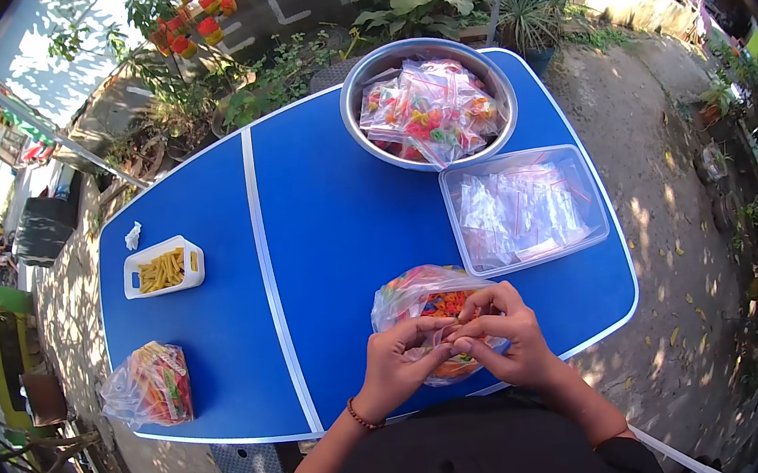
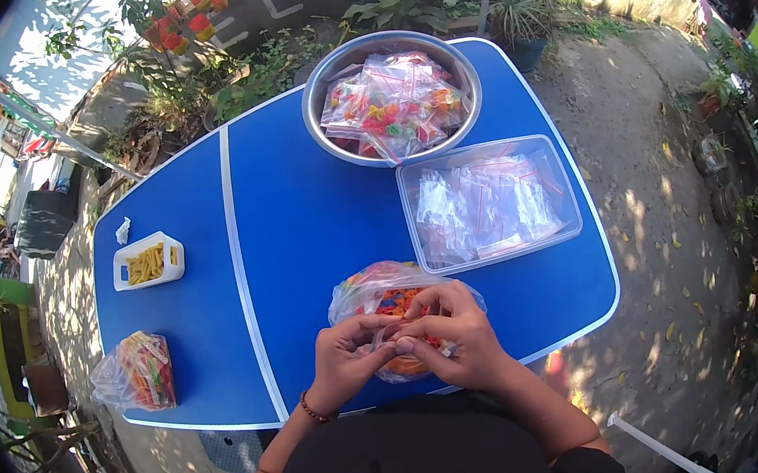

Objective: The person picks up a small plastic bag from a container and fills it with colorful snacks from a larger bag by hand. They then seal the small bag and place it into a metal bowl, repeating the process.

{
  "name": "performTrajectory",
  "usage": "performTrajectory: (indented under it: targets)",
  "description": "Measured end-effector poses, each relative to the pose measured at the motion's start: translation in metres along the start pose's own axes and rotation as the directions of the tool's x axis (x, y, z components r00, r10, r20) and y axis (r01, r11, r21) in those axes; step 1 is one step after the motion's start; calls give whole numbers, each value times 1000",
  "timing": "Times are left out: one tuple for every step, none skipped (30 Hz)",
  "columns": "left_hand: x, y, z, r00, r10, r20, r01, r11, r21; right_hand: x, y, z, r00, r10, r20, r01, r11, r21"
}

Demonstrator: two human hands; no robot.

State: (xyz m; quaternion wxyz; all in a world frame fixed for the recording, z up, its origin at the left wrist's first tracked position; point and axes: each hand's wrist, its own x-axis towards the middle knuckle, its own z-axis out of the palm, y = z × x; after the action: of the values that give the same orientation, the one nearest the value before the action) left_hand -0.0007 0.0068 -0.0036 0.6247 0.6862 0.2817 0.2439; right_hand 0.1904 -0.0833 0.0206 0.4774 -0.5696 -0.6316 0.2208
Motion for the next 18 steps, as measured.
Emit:
performTrajectory:
  targets:
    - [0,0,0,1000,4,9,-4,1000,-3,0,-2,-1,1000,7,22,-7,1000,-27]
    - [-1,-1,1,999,-23,-27,20,992,-123,0,-2,1,995,92,-30,-91,996,18]
    - [-1,-5,4,997,-54,-60,38,970,-241,0,-2,5,981,177,-77,-172,983,67]
    - [-1,-8,5,992,-88,-90,51,933,-357,0,-1,8,958,262,-119,-248,961,120]
    - [-1,-10,4,990,-95,-100,52,930,-363,-3,5,9,969,246,-33,-246,969,13]
    - [0,-13,1,989,-101,-110,54,928,-369,-5,13,9,970,238,55,-232,968,-93]
    - [0,-13,-1,987,-108,-120,56,925,-376,-8,17,9,961,237,142,-207,958,-197]
    - [0,-12,-3,984,-146,-102,92,907,-411,-10,19,11,964,198,177,-145,951,-274]
    - [0,-8,-5,980,-182,-82,128,886,-445,-10,18,14,964,160,214,-78,935,-346]
    - [0,-6,-6,974,-218,-60,163,863,-477,-10,17,15,959,125,254,-10,910,-414]
    - [0,-7,-6,972,-228,-56,168,841,-515,-11,18,17,965,111,238,-4,912,-409]
    - [0,-10,-6,970,-239,-51,172,816,-552,-11,20,18,970,96,222,2,915,-404]
    - [0,-12,-6,967,-249,-46,175,790,-587,-11,22,19,975,80,207,9,917,-399]
    - [0,-13,-6,965,-256,-52,177,789,-589,-12,23,19,981,102,165,-43,944,-326]
    - [0,-13,-6,964,-261,-58,178,788,-590,-12,26,17,984,126,125,-92,964,-249]
    - [0,-13,-6,962,-266,-64,179,787,-591,-11,26,16,984,153,86,-137,976,-169]
    - [-1,-12,-7,968,-244,-54,181,833,-523,-9,24,14,980,196,36,-193,979,-69]
    - [-2,-11,-7,974,-224,-42,181,873,-453,-6,16,11,970,243,-9,-243,969,34]
